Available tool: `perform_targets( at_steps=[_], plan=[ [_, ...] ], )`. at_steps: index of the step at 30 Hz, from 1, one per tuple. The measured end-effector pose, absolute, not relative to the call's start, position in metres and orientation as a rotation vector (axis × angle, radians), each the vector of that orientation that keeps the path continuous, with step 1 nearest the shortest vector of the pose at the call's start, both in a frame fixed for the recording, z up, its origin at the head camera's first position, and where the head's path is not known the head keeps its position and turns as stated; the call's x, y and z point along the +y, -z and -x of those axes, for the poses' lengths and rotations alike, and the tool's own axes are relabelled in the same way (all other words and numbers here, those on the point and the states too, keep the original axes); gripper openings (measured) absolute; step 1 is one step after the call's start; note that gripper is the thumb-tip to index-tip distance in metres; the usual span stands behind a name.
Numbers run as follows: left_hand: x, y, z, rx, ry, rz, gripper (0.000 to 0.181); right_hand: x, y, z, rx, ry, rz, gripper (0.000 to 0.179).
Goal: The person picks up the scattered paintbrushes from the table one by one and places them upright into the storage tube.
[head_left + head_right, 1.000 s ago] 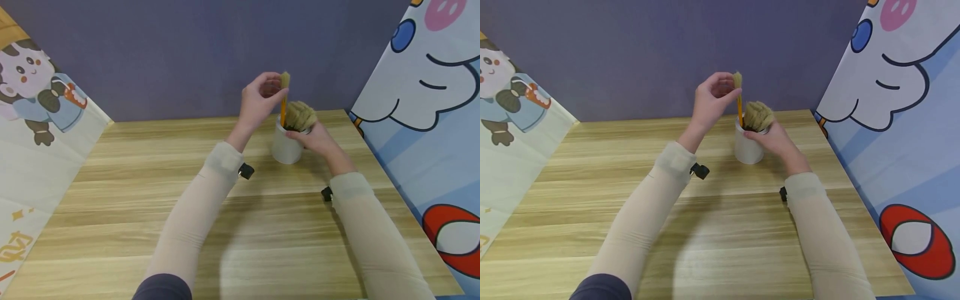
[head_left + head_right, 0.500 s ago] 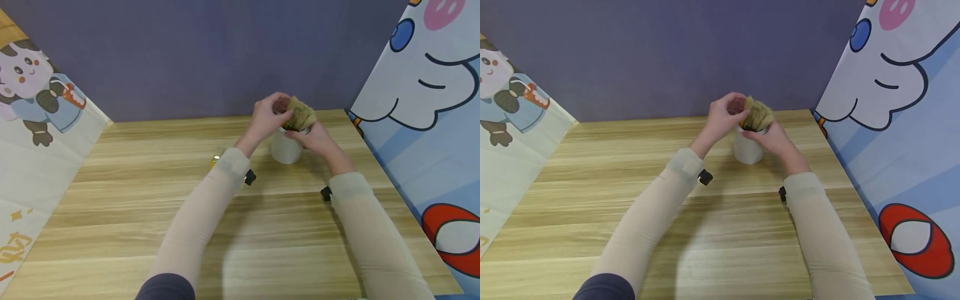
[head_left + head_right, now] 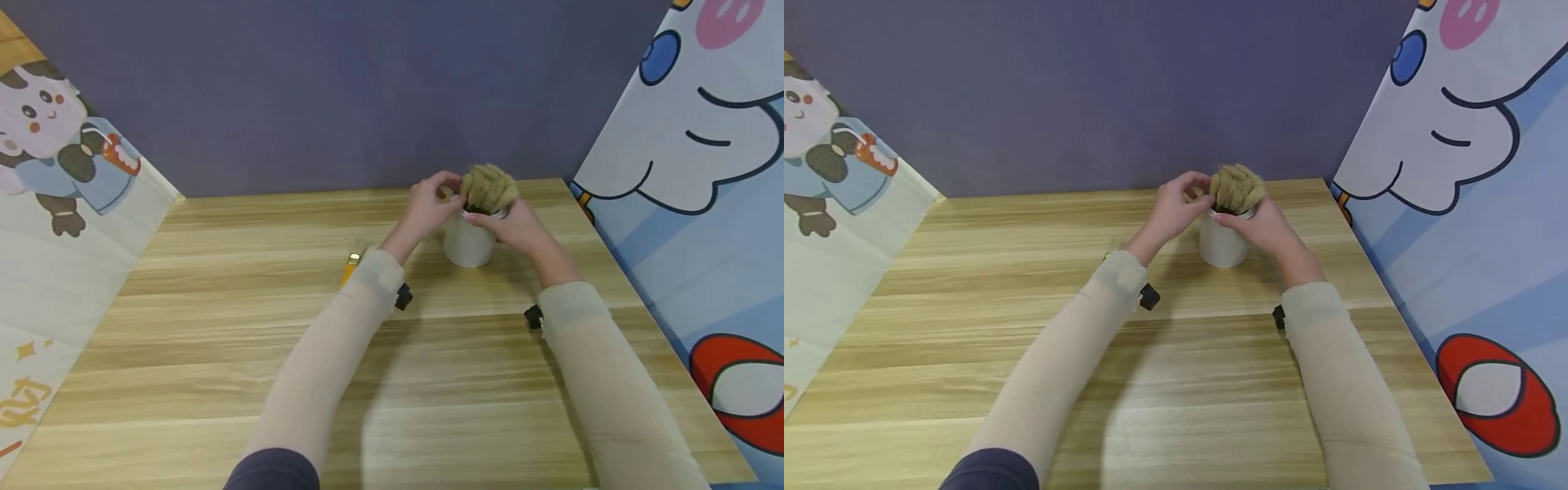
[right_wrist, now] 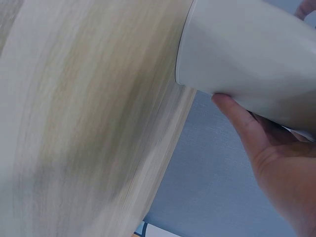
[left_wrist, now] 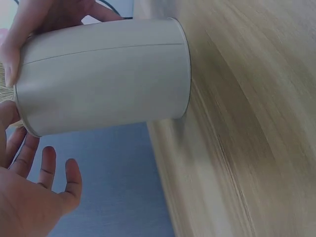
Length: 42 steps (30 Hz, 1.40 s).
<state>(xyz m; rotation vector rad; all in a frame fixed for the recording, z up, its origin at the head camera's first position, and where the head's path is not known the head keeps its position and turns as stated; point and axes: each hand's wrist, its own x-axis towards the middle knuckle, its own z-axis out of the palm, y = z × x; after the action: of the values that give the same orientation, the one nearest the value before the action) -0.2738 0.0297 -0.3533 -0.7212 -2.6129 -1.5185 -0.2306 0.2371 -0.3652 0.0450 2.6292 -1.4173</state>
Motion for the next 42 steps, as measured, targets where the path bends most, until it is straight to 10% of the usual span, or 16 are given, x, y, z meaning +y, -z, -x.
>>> perform_targets(
  at_steps=[25, 42],
  plan=[
    [-0.008, 0.341, 0.264, -2.514, 1.583, 0.697, 0.038, 0.235, 0.364, 0.227, 2.655, 1.420, -0.042, 0.109],
    [-0.090, 0.354, 0.245, -2.737, 1.436, 0.154, 0.040, 0.237, 0.365, 0.228, 2.656, 1.412, -0.043, 0.110]
  ],
)
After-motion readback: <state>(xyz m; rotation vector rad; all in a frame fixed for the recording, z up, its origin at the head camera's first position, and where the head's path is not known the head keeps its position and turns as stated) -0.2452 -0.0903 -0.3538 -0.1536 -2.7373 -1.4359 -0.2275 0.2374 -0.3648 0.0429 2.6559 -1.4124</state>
